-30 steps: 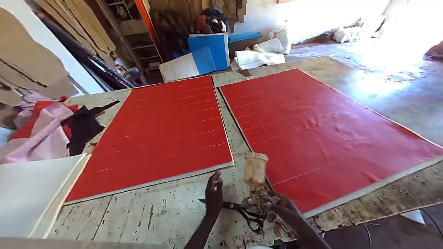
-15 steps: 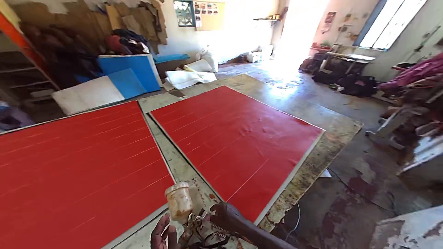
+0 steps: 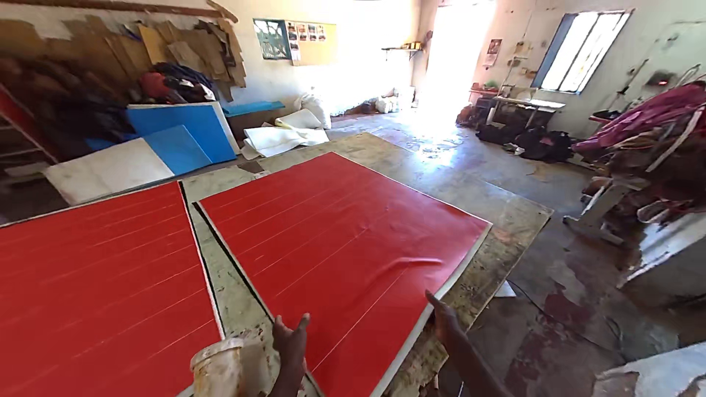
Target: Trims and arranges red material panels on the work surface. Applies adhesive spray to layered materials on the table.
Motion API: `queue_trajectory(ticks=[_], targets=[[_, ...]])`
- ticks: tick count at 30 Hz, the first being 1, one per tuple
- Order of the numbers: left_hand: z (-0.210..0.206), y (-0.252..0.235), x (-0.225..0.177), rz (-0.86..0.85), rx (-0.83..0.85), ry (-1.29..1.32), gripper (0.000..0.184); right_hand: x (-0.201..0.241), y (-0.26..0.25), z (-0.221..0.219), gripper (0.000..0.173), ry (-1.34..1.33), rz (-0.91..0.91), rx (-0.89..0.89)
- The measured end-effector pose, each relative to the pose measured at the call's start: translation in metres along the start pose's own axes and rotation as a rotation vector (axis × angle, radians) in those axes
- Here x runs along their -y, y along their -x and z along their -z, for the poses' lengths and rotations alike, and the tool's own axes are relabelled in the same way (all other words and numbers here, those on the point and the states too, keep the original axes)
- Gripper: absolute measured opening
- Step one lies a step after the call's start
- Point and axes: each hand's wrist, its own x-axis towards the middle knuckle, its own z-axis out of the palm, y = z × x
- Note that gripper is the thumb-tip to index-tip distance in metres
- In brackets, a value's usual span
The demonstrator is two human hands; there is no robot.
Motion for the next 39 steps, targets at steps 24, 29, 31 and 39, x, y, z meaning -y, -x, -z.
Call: queue_trajectory(ticks=[24,29,31,39], targets=[[-0.223,0.072,-0.395,-0.357,-0.021,0.376,0.07,0.591,-0.085,-0.045,0.009,0.145,0.746,0.817],[-0.39,0.137,-0.272,-0.224,0.185,0.23,0.102,0.5,-0.234,0.145,0.028,0.277,0.556,0.261],[-0.447,0.151,-0.224,-0.22,0.264,0.149,0.105,0.448,-0.302,0.205,0.038,0.279,0.45,0.174],[-0.484,0.175,-0.252,0.098,0.441,-0.249,0.081,0.289,-0.354,0.3,0.061,0.475,0.496,-0.089]])
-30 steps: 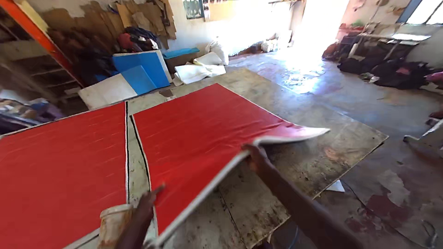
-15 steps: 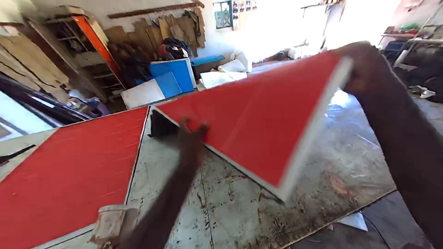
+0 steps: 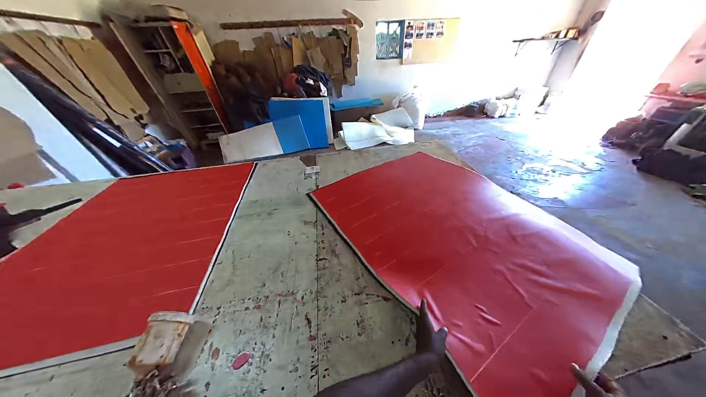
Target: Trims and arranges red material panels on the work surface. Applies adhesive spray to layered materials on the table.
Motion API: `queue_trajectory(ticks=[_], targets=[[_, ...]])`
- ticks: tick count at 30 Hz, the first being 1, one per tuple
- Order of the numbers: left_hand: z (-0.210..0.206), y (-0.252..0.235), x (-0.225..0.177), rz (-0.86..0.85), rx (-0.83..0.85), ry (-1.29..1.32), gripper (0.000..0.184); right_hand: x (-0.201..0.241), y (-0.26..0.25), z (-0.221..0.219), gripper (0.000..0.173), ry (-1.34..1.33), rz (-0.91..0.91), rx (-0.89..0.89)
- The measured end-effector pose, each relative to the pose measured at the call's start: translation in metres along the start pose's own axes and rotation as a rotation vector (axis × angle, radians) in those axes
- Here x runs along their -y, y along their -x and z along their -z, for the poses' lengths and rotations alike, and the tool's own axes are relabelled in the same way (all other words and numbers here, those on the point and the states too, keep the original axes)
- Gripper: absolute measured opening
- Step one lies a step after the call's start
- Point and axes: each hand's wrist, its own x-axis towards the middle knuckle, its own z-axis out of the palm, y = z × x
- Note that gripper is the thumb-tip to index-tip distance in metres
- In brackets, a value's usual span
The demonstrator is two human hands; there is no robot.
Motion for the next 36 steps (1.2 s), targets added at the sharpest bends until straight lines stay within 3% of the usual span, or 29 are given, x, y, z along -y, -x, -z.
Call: queue_trajectory(ticks=[1,2,3,6,7,10,14,24,27,30,31,34,36], targets=[[-0.015,-0.032,0.048,-0.288,-0.108,0.013,0.079,0.002,0.012,-0.006,0.065,-0.029,0.009,-0.012],[-0.021,-0.059,0.072,-0.367,-0.124,0.068,0.079,0.005,0.021,-0.011,0.067,-0.079,0.002,-0.011],[-0.018,-0.068,0.073,-0.344,-0.125,0.097,0.077,0.01,0.028,-0.015,0.064,-0.133,-0.03,-0.018],[0.029,-0.028,-0.005,0.019,-0.007,0.022,0.067,0.042,0.05,-0.028,0.047,-0.293,-0.235,-0.073],[0.038,-0.023,-0.013,0.034,0.009,-0.026,0.065,0.051,0.058,-0.03,0.038,-0.326,-0.281,-0.087],[0.041,-0.084,0.061,-0.218,-0.11,-0.064,0.064,0.047,0.058,-0.035,0.037,-0.363,-0.302,-0.027],[0.06,-0.129,0.112,-0.257,-0.196,-0.041,0.066,0.023,0.074,-0.062,0.036,-0.287,-0.279,0.008],[0.068,-0.071,0.154,-0.206,-0.189,-0.089,0.07,-0.005,0.103,-0.041,0.035,-0.176,-0.231,0.105],[0.089,-0.058,0.166,-0.193,-0.121,-0.069,0.075,-0.002,0.117,-0.04,0.048,-0.083,-0.234,0.09],[0.117,-0.039,0.181,-0.186,-0.063,0.002,0.074,-0.003,0.136,-0.036,0.09,0.217,0.032,0.005],[0.129,-0.03,0.184,-0.188,-0.063,0.019,0.072,-0.003,0.143,-0.038,0.092,0.384,0.178,-0.036],[0.164,0.006,0.196,-0.202,-0.084,0.074,0.066,0.004,0.166,-0.061,0.069,0.689,0.55,-0.076],[0.191,0.036,0.207,-0.205,-0.096,0.114,0.065,0.012,0.193,-0.092,0.065,0.74,0.65,0.014]])
